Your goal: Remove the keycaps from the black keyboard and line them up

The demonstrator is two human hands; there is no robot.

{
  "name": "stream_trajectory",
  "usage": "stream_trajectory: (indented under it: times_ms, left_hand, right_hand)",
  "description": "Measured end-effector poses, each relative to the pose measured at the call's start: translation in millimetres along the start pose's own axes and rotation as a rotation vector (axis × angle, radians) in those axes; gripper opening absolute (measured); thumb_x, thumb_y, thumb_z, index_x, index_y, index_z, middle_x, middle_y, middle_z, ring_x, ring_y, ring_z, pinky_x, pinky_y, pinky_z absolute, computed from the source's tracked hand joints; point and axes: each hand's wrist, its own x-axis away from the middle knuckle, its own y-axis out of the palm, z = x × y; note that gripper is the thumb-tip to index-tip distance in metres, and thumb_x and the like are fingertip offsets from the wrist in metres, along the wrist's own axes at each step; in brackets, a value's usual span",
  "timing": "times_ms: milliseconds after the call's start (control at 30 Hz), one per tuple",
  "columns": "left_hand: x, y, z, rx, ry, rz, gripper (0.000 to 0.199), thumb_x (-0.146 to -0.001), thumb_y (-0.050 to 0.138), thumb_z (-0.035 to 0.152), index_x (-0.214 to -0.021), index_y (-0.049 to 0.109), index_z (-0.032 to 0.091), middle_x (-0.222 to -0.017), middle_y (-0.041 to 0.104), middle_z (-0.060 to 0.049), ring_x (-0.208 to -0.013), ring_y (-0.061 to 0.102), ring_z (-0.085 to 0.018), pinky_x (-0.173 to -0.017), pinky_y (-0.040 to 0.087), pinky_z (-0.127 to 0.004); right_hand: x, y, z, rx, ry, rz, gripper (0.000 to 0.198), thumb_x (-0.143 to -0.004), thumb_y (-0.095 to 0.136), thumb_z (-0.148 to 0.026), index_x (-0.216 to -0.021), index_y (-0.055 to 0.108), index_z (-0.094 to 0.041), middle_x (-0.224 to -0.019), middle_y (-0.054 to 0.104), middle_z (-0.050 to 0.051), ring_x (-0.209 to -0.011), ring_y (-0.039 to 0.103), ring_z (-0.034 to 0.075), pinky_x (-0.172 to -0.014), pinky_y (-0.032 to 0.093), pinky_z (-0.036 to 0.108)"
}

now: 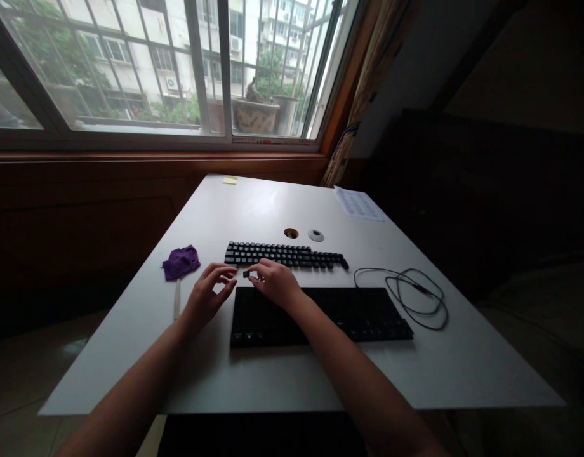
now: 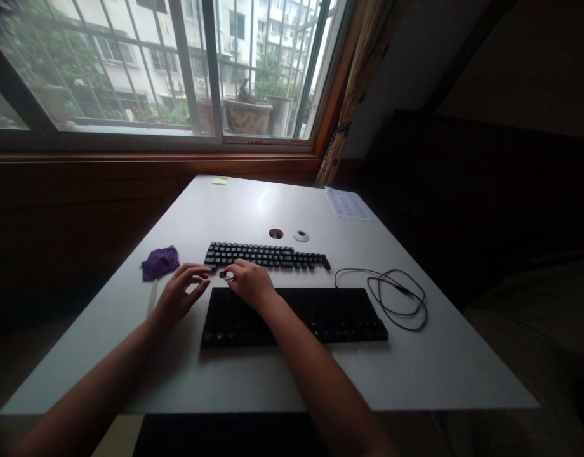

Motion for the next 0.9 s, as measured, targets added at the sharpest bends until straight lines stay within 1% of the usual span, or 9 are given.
stream_trajectory:
  times_ms: [67, 167, 300, 500, 667, 767, 900]
  left_hand:
    - [0.5, -2.1, -0.4, -0.037, -0.049, 0.029, 0.016, -0.092, 0.056, 0.023, -0.106, 0.064, 0.021, -0.108, 0.058, -0.007, -0.084, 0.064, -0.014, -0.067, 0.058, -0.025]
    - [0.4, -4.6, -1.4, -0.075, -0.065, 0.052, 0.014, -0.092, 0.055, 0.022, -0.101, 0.064, 0.020, -0.103, 0.059, -0.006, -0.084, 0.064, -0.015, -0.067, 0.057, -0.025]
    - [0.0, -4.8, -2.2, -0.096, -0.088, 0.053, 0.013, -0.091, 0.054, 0.021, -0.100, 0.064, 0.019, -0.101, 0.058, -0.005, -0.077, 0.063, -0.012, -0.058, 0.054, -0.020]
    - [-0.4, -2.9, -4.0, -0.091, -0.081, 0.034, 0.013, -0.091, 0.054, 0.021, -0.099, 0.064, 0.019, -0.101, 0.058, -0.006, -0.072, 0.061, -0.011, -0.054, 0.052, -0.019]
    - [-0.2, -2.3, -4.8, -0.096, -0.071, 0.035, 0.013, -0.090, 0.054, 0.019, -0.099, 0.064, 0.019, -0.099, 0.059, -0.005, -0.072, 0.062, -0.011, -0.055, 0.052, -0.019]
    - [-0.1, -2.8, -3.8, -0.099, -0.092, 0.031, 0.013, -0.090, 0.055, 0.019, -0.099, 0.064, 0.018, -0.100, 0.059, -0.006, -0.070, 0.061, -0.011, -0.052, 0.051, -0.018]
    - [-0.2, -3.8, -2.3, -0.094, -0.095, 0.035, 0.012, -0.090, 0.055, 0.018, -0.098, 0.064, 0.018, -0.099, 0.058, -0.005, -0.071, 0.061, -0.011, -0.053, 0.051, -0.018]
  right_hand:
    - [-6.1, 1.9, 1.6, 0.065, 0.064, -0.056, 0.021, -0.090, 0.061, -0.033, -0.108, 0.070, -0.027, -0.103, 0.069, 0.002, -0.089, 0.066, 0.017, -0.079, 0.048, 0.026]
    - [-11.9, 5.3, 0.4, 0.114, 0.125, -0.128, 0.021, -0.090, 0.060, -0.035, -0.108, 0.070, -0.029, -0.107, 0.071, 0.000, -0.095, 0.066, 0.018, -0.081, 0.048, 0.027]
    - [-14.2, 8.4, -3.6, 0.138, 0.176, -0.173, 0.024, -0.092, 0.057, -0.038, -0.110, 0.069, -0.029, -0.109, 0.072, 0.001, -0.098, 0.067, 0.019, -0.082, 0.048, 0.027]
    - [-14.1, 11.7, -4.5, 0.149, 0.207, -0.171, 0.025, -0.094, 0.054, -0.040, -0.113, 0.068, -0.030, -0.110, 0.073, 0.002, -0.098, 0.068, 0.021, -0.082, 0.049, 0.029]
    - [-13.3, 13.7, -4.5, 0.147, 0.215, -0.175, 0.028, -0.094, 0.055, -0.041, -0.117, 0.066, -0.030, -0.112, 0.072, 0.003, -0.100, 0.067, 0.020, -0.084, 0.048, 0.029]
    - [-10.7, 12.0, -4.8, 0.142, 0.201, -0.145, 0.029, -0.093, 0.055, -0.039, -0.120, 0.064, -0.031, -0.114, 0.069, 0.002, -0.098, 0.067, 0.019, -0.084, 0.049, 0.028]
    - [-6.2, 7.9, -4.6, 0.146, 0.162, -0.094, 0.026, -0.095, 0.052, -0.032, -0.116, 0.067, -0.032, -0.111, 0.066, 0.001, -0.093, 0.066, 0.017, -0.081, 0.049, 0.026]
